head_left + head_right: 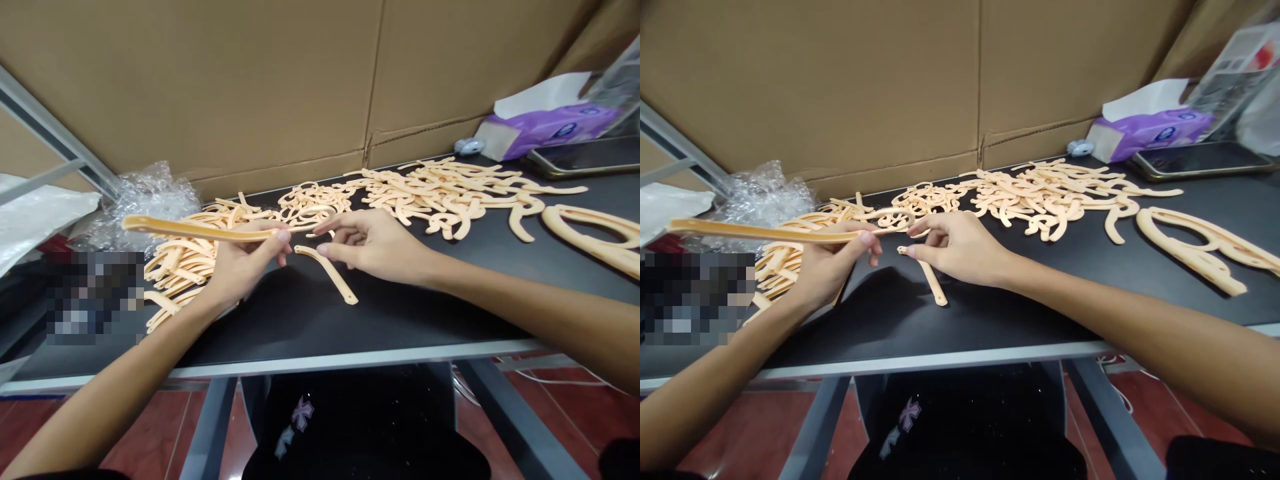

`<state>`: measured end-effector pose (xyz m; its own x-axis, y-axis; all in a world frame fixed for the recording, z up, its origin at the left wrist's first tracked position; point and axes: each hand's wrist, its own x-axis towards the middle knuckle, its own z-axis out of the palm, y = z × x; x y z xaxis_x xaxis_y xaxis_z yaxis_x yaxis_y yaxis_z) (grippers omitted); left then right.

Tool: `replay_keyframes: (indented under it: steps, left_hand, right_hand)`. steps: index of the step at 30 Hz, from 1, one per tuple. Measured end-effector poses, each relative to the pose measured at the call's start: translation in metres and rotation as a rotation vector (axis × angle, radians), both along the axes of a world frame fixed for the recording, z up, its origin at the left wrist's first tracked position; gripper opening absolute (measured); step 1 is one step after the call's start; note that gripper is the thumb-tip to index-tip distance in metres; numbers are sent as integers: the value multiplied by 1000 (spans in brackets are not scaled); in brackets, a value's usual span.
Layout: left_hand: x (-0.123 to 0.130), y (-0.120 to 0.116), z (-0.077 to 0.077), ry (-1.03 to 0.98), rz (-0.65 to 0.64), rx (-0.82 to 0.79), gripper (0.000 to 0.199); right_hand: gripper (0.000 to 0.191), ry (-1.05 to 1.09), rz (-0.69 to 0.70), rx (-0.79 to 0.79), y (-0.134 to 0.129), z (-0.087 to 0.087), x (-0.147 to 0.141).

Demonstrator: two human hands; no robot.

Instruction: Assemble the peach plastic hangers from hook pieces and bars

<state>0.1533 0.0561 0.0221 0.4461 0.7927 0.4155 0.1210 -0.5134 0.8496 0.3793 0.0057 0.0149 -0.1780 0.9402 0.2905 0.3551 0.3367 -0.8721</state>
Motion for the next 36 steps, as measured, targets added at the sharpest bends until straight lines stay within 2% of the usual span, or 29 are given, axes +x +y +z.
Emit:
replay_keyframes:
  steps: [2,4,8,11,14,20,23,26,28,31,36]
  left_hand:
    - [-1,6,-2,-125,2,-82,26]
    - [-3,11,-4,-173,-14,-122,24]
    - [-3,15,-6,-202,-32,-169,27]
    - [-1,14,-5,-260,-42,-277,23]
    - [0,15,-1,-297,-35,-358,32]
    - [-2,18,6,-309,-38,-344,32]
    - [-2,16,7,-303,-54,-365,34]
    - [0,12,5,-291,-110,-417,33]
    - [0,9,3,-233,-145,-412,33]
    - [0,4,1,-75,-177,-323,30]
    - [0,-3,3,110,-198,-210,26]
  right_hand:
    - [35,-278,-60,47,-1,0,3]
    - [40,-508,-47,35,-2,0,3]
    - [37,-702,7,71,-4,0,1]
    - [38,-634,36,84,-4,1,2]
    - [33,-469,47,69,-2,3,5]
    - [38,-78,97,-39,1,-1,5]
    - [28,15,82,57,1,-6,3]
    - [14,67,5,115,-1,-8,1]
    - [19,136,-19,105,-2,-7,0]
    - [28,218,12,105,-3,-4,-1]
    - [29,100,92,192,-6,-5,-3]
